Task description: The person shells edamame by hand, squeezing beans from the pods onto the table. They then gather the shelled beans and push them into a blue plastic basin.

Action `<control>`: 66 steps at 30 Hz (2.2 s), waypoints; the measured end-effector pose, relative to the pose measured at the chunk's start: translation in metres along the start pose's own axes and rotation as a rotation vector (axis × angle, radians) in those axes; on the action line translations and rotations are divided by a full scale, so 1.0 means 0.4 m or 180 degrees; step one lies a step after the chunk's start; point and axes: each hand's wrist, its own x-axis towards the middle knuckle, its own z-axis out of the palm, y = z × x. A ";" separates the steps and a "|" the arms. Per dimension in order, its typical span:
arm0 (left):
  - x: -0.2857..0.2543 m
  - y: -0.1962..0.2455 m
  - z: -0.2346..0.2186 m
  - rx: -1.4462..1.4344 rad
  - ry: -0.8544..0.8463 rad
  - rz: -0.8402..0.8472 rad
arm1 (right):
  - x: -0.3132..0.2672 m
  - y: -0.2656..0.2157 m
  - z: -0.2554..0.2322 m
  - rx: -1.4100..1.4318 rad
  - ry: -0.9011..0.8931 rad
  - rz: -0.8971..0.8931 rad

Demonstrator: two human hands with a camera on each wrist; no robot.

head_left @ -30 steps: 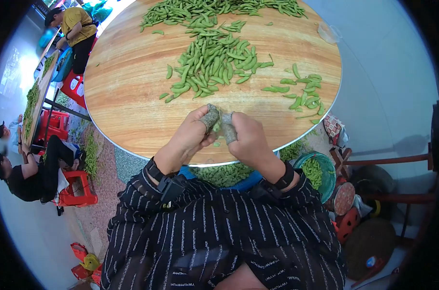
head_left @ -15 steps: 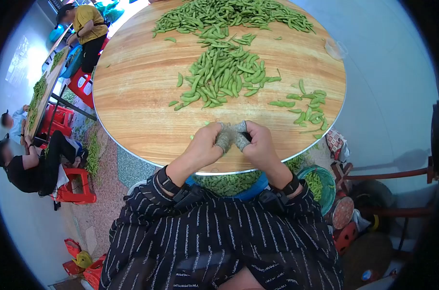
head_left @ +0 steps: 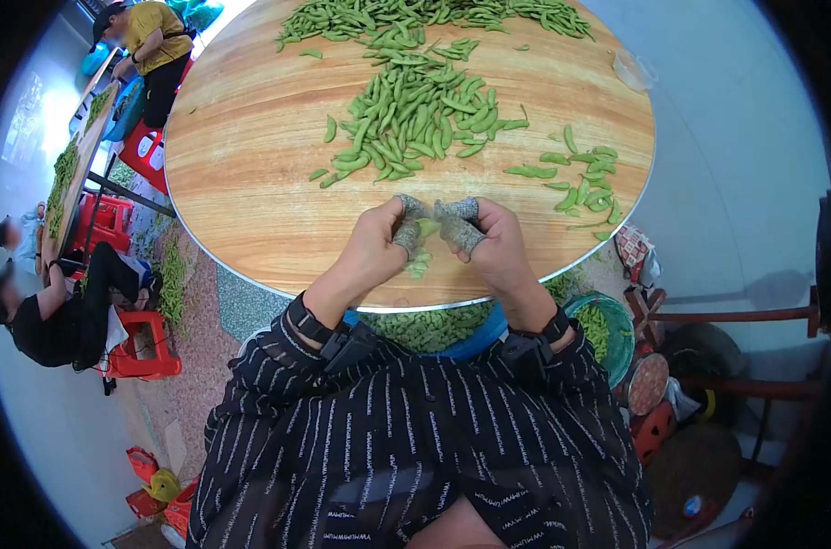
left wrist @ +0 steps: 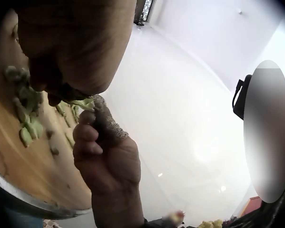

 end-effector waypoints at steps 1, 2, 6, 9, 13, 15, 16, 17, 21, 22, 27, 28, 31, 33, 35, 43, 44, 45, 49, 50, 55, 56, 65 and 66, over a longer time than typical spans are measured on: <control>0.002 0.000 0.000 0.0001 0.0004 -0.0001 | -0.001 -0.002 -0.001 0.0154 0.0017 0.0022; 0.005 0.001 0.000 -0.0304 0.0111 -0.0149 | 0.000 -0.005 -0.004 0.0155 0.0011 0.0023; 0.008 0.016 0.012 -0.1534 0.0490 -0.0429 | -0.013 -0.036 -0.003 0.0070 0.0097 0.0151; -0.001 0.007 0.017 -0.0848 0.0365 -0.0152 | -0.009 -0.031 -0.004 0.0193 -0.0134 0.0415; -0.006 0.029 0.028 -0.0269 0.0299 0.0161 | -0.003 0.003 0.016 -0.0602 -0.0174 -0.0211; -0.007 0.024 0.018 -0.0016 0.0210 0.0154 | -0.009 -0.009 0.025 -0.0464 -0.0140 -0.0183; -0.007 0.021 0.012 0.0234 0.0115 0.0149 | -0.010 -0.012 0.028 -0.0329 -0.0099 -0.0156; -0.006 0.010 0.005 0.0236 0.0124 0.0142 | -0.010 -0.007 0.028 -0.0326 -0.0109 -0.0151; -0.003 -0.009 0.001 0.0300 0.0254 0.0343 | -0.007 -0.010 0.004 0.0223 -0.0193 0.0134; -0.007 -0.005 0.003 -0.0080 0.0264 0.0121 | -0.010 -0.017 -0.006 0.0281 -0.0189 0.0261; -0.009 0.059 -0.042 0.1805 0.0266 0.1448 | 0.012 -0.045 -0.154 -0.2127 0.0702 -0.0858; -0.002 0.065 -0.060 0.2196 0.0415 0.2015 | 0.002 -0.078 -0.168 -0.2571 0.0933 -0.0772; 0.031 0.036 -0.134 0.2361 0.0828 0.1214 | -0.012 -0.110 -0.212 -0.2776 0.1216 -0.0842; 0.072 -0.002 -0.175 0.2672 0.0876 0.1152 | -0.019 -0.097 -0.216 -0.2518 0.1262 -0.0991; 0.101 -0.009 -0.189 0.2987 0.0919 0.1095 | -0.030 -0.080 -0.193 -0.1958 0.1059 -0.0643; 0.129 0.008 -0.178 0.3853 0.0480 0.0967 | -0.008 -0.036 -0.094 -0.2650 0.0453 -0.0888; 0.126 0.009 -0.179 0.3853 0.0478 0.0978 | 0.006 -0.036 -0.100 -0.3288 0.0384 -0.1075; 0.121 0.009 -0.178 0.3834 0.0473 0.1056 | 0.025 -0.039 -0.102 -0.3290 0.0398 -0.1072; 0.112 -0.007 -0.176 0.3656 0.0618 0.1142 | 0.129 -0.022 -0.092 -0.4032 0.0247 -0.1582; 0.110 -0.006 -0.175 0.3661 0.0622 0.1149 | 0.148 -0.009 -0.088 -0.4109 0.0132 -0.1727; 0.102 -0.005 -0.186 0.3598 0.0653 0.0476 | 0.156 0.013 -0.062 -0.4387 -0.0072 -0.1846; 0.102 -0.011 -0.191 0.3595 0.0659 0.0462 | 0.140 0.012 -0.056 -0.4333 -0.0134 -0.1853; 0.116 -0.030 -0.227 0.3296 0.1059 0.0171 | 0.018 -0.021 -0.045 -0.2067 -0.0166 -0.1057; 0.102 -0.023 -0.235 0.2112 0.1116 0.0074 | 0.008 -0.025 -0.039 -0.2062 -0.0156 -0.1059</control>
